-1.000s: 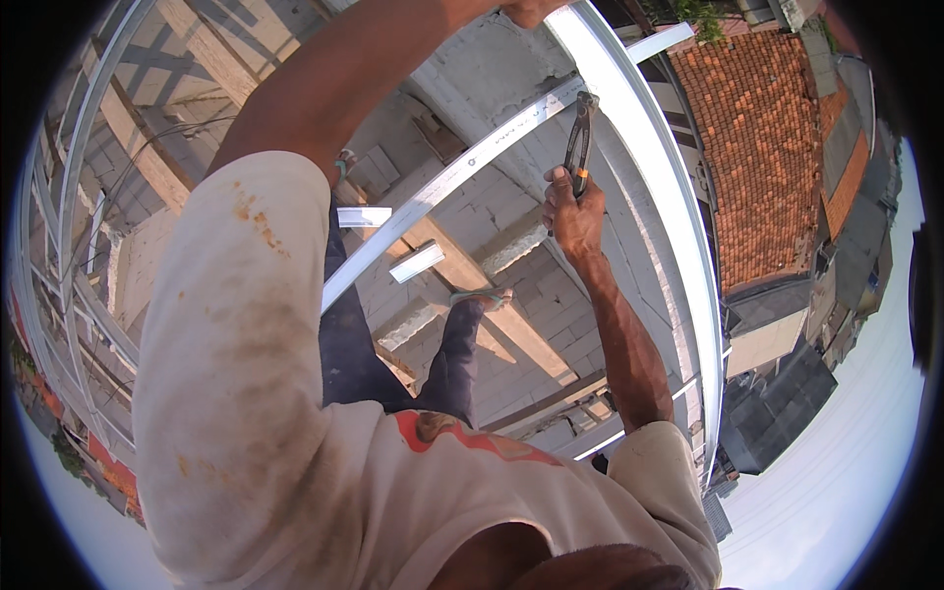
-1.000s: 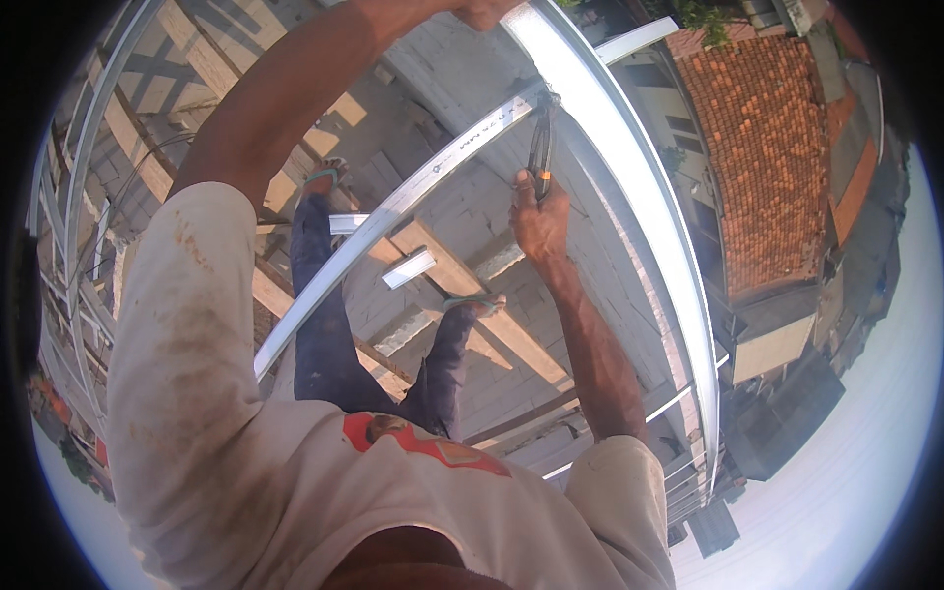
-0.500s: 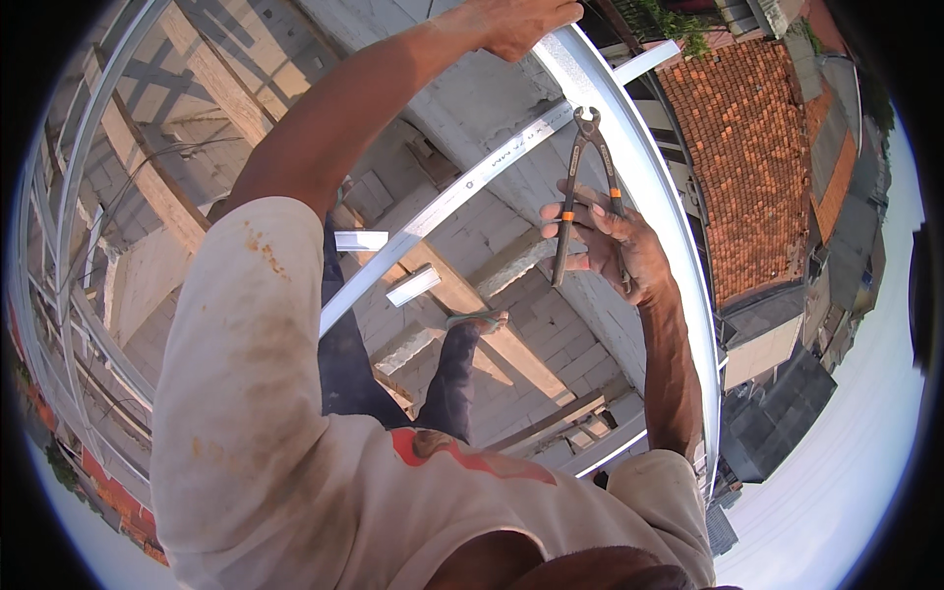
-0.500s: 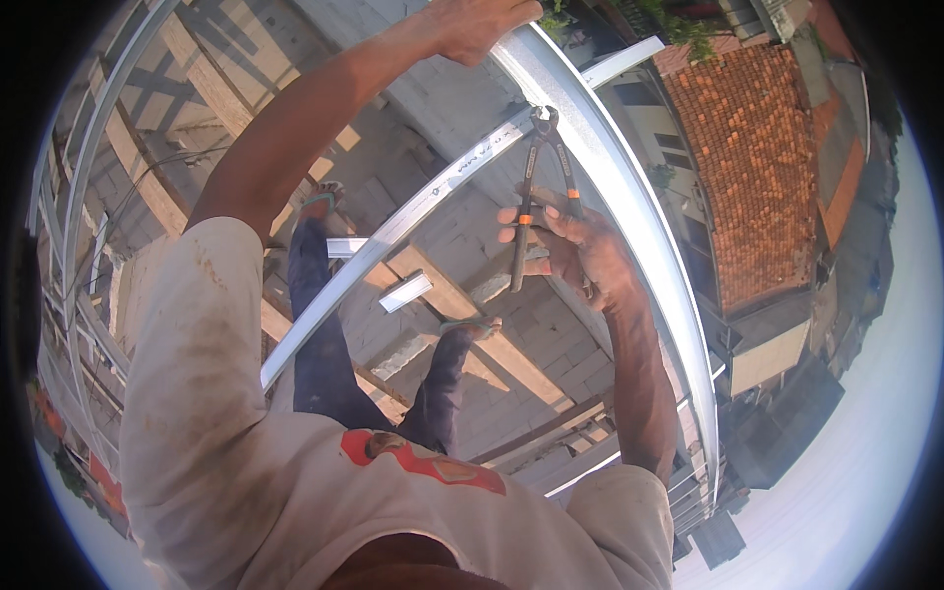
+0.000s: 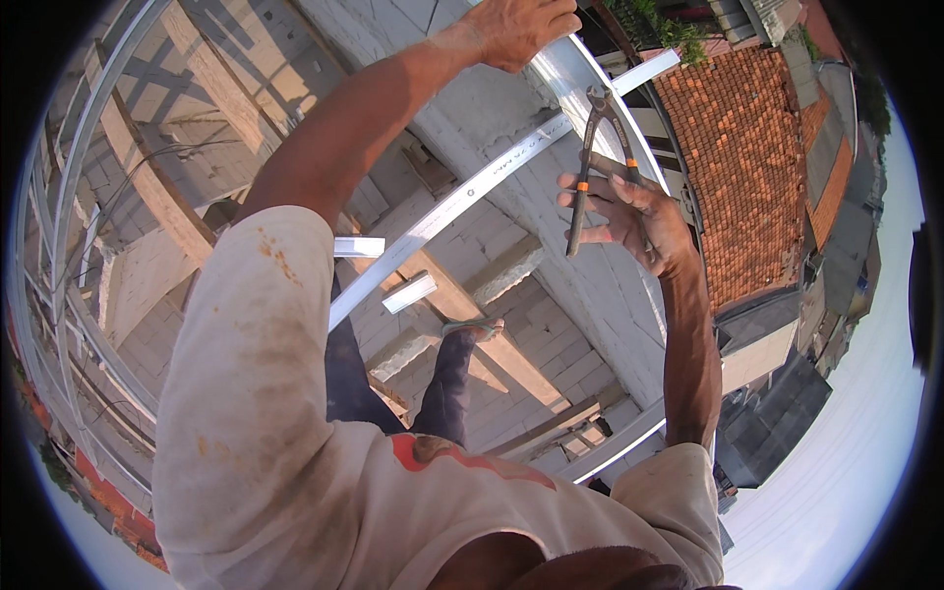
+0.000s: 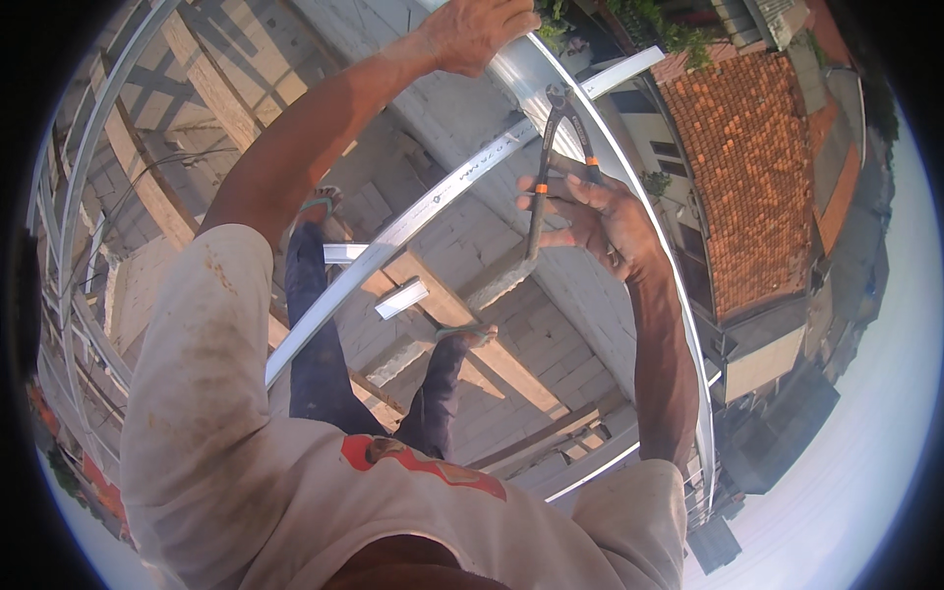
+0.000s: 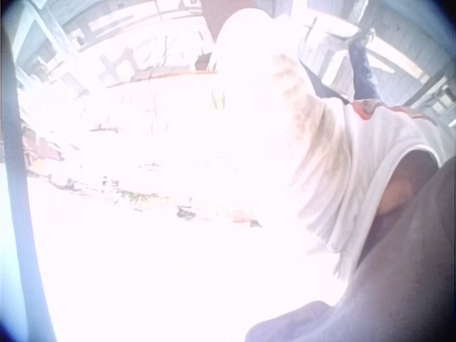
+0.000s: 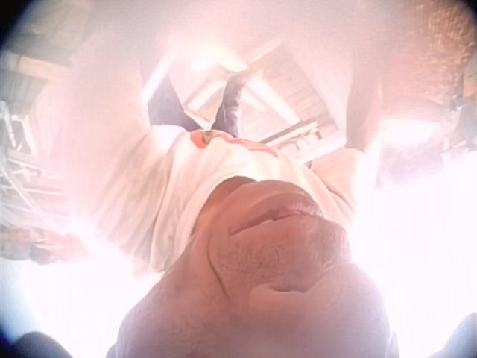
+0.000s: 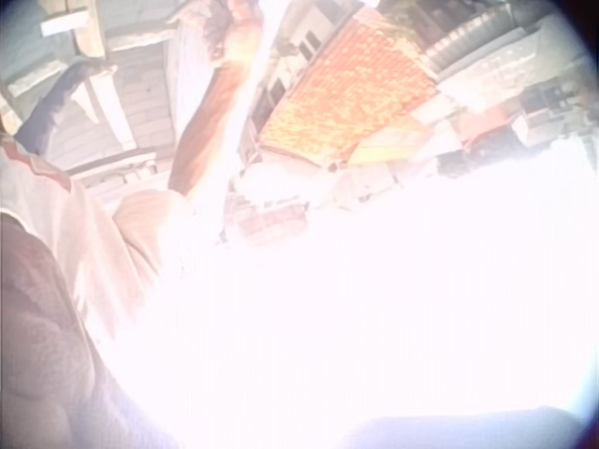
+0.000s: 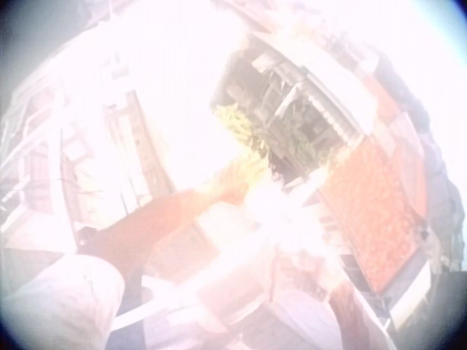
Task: The person positions and secures metal frame sections on a rooftop using pliers and a power drill. They align the frame pieces, tighten connections, and adjust the structure while another person assists nearby.
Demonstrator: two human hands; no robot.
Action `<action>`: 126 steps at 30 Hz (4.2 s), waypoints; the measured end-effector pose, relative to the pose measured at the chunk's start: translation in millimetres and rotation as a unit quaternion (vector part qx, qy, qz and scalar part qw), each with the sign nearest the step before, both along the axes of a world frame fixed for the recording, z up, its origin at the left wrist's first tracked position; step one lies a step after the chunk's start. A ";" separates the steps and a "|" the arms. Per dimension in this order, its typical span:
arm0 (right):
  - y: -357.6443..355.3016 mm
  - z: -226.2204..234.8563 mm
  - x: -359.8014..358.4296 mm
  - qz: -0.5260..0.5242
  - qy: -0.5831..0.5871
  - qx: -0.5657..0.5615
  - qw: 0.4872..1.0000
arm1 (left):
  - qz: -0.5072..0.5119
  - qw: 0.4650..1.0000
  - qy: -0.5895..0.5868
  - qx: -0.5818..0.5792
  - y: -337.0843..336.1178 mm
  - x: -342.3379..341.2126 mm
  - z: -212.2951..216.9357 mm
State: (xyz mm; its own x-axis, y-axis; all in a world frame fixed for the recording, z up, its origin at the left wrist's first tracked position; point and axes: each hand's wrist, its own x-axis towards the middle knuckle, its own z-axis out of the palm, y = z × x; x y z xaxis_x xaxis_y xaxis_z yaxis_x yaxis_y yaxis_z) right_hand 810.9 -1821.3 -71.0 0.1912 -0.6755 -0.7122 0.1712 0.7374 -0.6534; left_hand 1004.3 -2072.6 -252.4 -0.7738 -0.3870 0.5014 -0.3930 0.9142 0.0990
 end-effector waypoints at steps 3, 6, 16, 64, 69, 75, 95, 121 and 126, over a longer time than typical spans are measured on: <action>-1.6 6.9 7.3 -0.007 0.008 -0.003 1.000 | 0.008 1.000 0.007 0.010 2.7 4.7 -5.4; -5.8 8.5 9.7 -0.010 0.021 -0.017 1.000 | 0.022 1.000 0.001 -0.020 1.9 1.8 -11.3; -10.7 11.8 24.3 -0.013 0.216 -0.014 0.976 | 0.039 0.998 -0.056 -0.015 7.2 5.2 -5.3; -51.8 56.6 -29.7 0.133 0.139 0.146 0.970 | 0.082 0.983 0.101 -0.131 20.9 6.8 -8.7; -90.6 62.2 -68.1 0.178 0.033 0.195 0.964 | 0.055 0.988 0.112 -0.086 21.2 1.5 7.9; -38.5 39.9 -30.8 0.175 0.175 0.089 0.965 | 0.074 0.983 0.126 -0.114 23.8 5.7 6.9; 35.5 66.1 21.7 0.131 0.457 -0.039 0.879 | -0.061 0.988 0.087 0.112 -8.6 -0.9 -35.0; -46.7 -5.0 -8.4 0.409 0.855 -0.212 0.241 | -0.036 0.995 0.025 0.093 -6.8 -11.5 -13.5; -48.0 -0.7 -5.9 0.407 0.843 -0.195 0.291 | -0.026 0.996 0.026 0.084 -7.9 -17.3 -27.2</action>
State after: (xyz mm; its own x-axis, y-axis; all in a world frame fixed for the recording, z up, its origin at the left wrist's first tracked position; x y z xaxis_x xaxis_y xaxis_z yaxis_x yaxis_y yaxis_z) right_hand 805.0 -1869.3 -71.7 0.0019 -0.9877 -0.1563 -0.7641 -0.1023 0.6369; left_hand 987.1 -2080.5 -279.5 -0.7703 -0.4281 0.4727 -0.3357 0.9024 0.2702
